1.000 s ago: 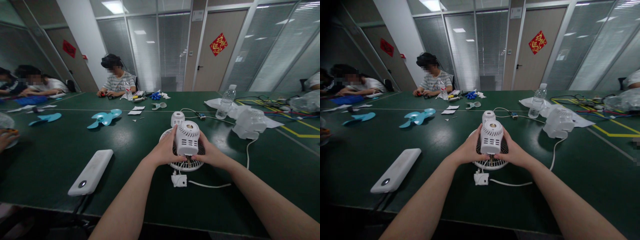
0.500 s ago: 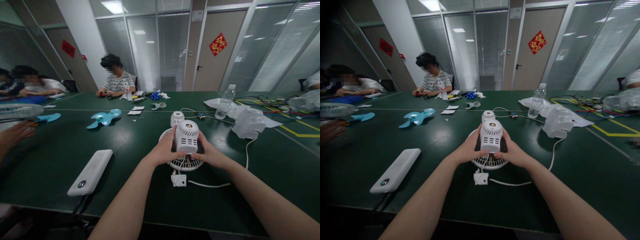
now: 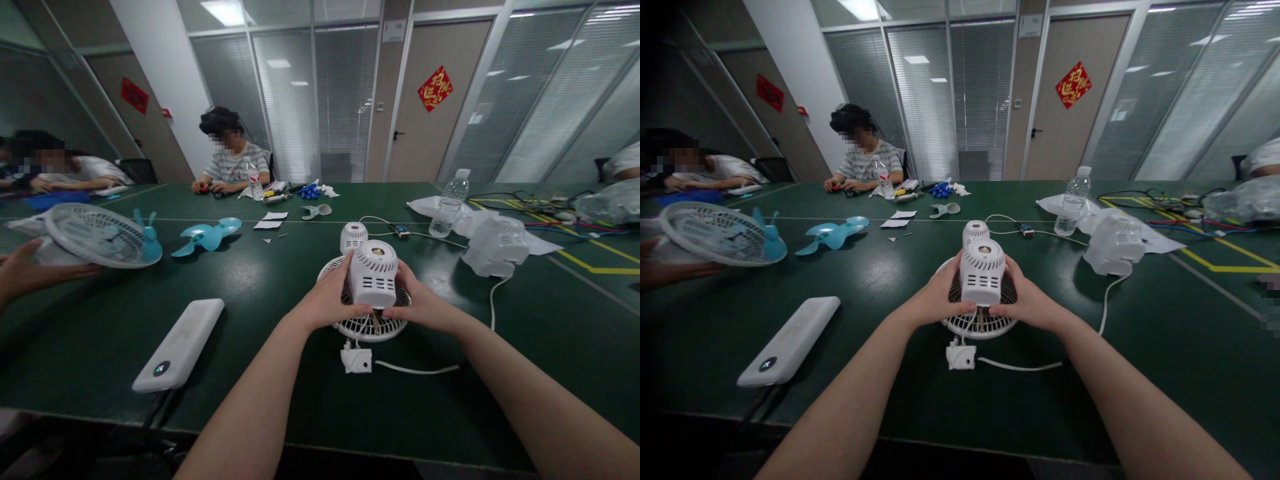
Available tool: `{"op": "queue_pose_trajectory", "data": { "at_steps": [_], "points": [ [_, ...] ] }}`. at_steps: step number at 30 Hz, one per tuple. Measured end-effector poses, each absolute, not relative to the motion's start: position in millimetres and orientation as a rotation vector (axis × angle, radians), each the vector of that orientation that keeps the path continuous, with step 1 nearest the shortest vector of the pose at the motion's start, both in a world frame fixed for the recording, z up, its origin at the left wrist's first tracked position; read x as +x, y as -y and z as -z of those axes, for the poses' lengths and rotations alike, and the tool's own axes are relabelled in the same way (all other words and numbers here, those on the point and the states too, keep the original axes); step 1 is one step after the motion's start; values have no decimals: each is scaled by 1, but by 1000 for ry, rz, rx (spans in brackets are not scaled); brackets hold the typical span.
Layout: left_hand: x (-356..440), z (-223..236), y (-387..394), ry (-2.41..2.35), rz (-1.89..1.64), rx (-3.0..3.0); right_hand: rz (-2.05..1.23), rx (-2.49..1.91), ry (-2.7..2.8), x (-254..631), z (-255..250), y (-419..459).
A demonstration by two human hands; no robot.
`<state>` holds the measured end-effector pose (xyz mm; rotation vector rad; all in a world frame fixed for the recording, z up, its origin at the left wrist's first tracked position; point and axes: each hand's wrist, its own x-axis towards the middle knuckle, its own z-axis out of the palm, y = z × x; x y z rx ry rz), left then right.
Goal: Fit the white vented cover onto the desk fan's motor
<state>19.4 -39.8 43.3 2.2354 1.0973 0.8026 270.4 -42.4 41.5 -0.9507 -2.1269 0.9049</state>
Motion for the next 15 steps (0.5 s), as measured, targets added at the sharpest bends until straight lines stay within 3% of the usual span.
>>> {"op": "queue_pose_trajectory", "data": {
  "at_steps": [15],
  "points": [
    [16, -48, 41, -1074, -743, 2124, -926, -986, 2128, 272, -38, 39]
  ]
}}
